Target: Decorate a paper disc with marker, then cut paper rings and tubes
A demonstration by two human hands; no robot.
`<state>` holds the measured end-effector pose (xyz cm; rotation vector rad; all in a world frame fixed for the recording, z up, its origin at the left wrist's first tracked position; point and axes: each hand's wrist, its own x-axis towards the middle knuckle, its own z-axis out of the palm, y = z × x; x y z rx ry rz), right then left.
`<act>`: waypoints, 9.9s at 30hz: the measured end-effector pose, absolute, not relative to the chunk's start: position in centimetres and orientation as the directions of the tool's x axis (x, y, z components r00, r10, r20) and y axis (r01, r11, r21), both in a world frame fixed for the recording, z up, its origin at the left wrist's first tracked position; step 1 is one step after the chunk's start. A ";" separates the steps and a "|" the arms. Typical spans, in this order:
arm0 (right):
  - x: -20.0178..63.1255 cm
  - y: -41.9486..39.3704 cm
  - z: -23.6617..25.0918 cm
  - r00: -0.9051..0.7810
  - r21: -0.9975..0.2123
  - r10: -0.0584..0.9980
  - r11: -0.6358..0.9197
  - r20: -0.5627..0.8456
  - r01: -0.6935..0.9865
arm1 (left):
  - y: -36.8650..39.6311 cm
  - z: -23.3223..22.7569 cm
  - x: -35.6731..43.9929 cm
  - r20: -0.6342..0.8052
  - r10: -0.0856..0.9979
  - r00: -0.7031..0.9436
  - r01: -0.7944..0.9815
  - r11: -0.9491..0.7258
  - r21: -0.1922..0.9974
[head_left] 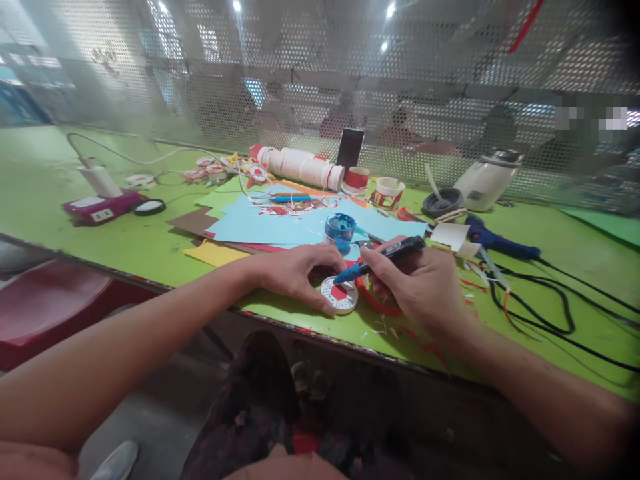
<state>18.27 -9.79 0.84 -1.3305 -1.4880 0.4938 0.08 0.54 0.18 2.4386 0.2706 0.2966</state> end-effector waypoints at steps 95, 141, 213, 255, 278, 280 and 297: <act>18.4 -10.0 1.1 0.182 -0.804 0.858 0.347 0.480 0.483 | 0.6 0.1 0.1 0.135 0.292 0.947 0.141 -0.754 0.641; 18.2 -9.9 1.0 0.164 -0.808 0.891 0.290 0.423 0.513 | 0.4 -0.1 0.1 0.139 0.330 0.934 0.155 -0.722 0.674; 18.4 -10.1 1.2 0.061 -0.853 0.941 0.274 0.334 0.443 | 0.6 -0.1 0.0 0.145 0.316 0.938 0.144 -0.732 0.666; 18.5 -10.1 0.9 0.083 -0.863 0.930 0.296 0.358 0.410 | 0.6 -0.2 0.0 0.142 0.315 0.938 0.142 -0.727 0.672; 18.5 -10.1 1.9 0.184 -0.833 0.895 0.279 0.406 0.478 | 0.4 0.2 0.1 0.108 0.325 0.939 0.178 -0.733 0.657; 18.6 -10.0 2.0 0.175 -0.832 0.898 0.282 0.404 0.478 | 0.4 0.2 0.1 0.107 0.326 0.939 0.181 -0.736 0.652; 18.7 -10.0 2.2 0.052 -0.862 0.944 0.275 0.327 0.426 | 0.4 0.1 0.0 0.114 0.310 0.944 0.158 -0.726 0.669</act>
